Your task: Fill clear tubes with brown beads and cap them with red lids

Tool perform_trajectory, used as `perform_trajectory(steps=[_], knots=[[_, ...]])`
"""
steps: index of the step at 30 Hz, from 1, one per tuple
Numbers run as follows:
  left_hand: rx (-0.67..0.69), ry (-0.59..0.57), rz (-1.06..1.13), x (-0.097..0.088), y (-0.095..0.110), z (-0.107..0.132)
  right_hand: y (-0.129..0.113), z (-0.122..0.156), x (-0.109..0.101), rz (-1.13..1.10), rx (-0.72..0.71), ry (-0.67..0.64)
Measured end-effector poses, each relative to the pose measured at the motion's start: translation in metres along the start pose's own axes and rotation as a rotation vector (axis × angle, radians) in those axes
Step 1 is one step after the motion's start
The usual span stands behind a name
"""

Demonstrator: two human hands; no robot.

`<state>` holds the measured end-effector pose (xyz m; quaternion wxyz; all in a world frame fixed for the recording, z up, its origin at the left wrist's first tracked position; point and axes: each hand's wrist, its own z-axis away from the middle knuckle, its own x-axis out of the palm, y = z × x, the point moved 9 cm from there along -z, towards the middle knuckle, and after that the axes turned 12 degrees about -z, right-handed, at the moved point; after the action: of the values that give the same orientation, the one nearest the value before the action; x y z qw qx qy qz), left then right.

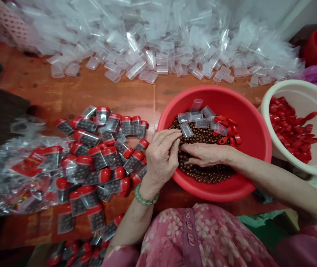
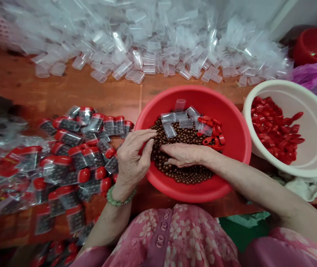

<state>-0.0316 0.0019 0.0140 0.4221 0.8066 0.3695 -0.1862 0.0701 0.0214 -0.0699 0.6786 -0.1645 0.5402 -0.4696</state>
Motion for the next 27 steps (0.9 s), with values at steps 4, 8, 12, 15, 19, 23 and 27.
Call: perform_trajectory(steps=[4,8,12,15,19,23,27], knots=[[-0.132,-0.144,0.145,0.0,-0.005,0.001,-0.003,0.007,-0.021,-0.255,-0.084,0.097],[-0.146,-0.285,0.205,0.006,-0.003,0.004,-0.011,0.022,-0.049,-0.411,-0.14,0.204],[-0.068,-0.326,0.186,0.014,0.005,-0.002,-0.022,0.036,-0.066,-0.502,-0.178,0.257],[-0.05,-0.342,0.295,0.022,0.011,-0.007,-0.026,0.042,-0.068,-0.633,-0.215,0.239],[-0.13,-0.274,0.464,0.025,0.011,-0.009,-0.023,0.043,-0.065,-0.677,-0.175,0.211],[-0.22,-0.3,0.579,0.028,0.008,-0.008,-0.024,0.046,-0.07,-0.6,-0.142,0.236],[-0.184,-0.371,0.492,0.031,0.012,-0.011,-0.013,0.06,-0.086,-0.365,-0.03,0.332]])
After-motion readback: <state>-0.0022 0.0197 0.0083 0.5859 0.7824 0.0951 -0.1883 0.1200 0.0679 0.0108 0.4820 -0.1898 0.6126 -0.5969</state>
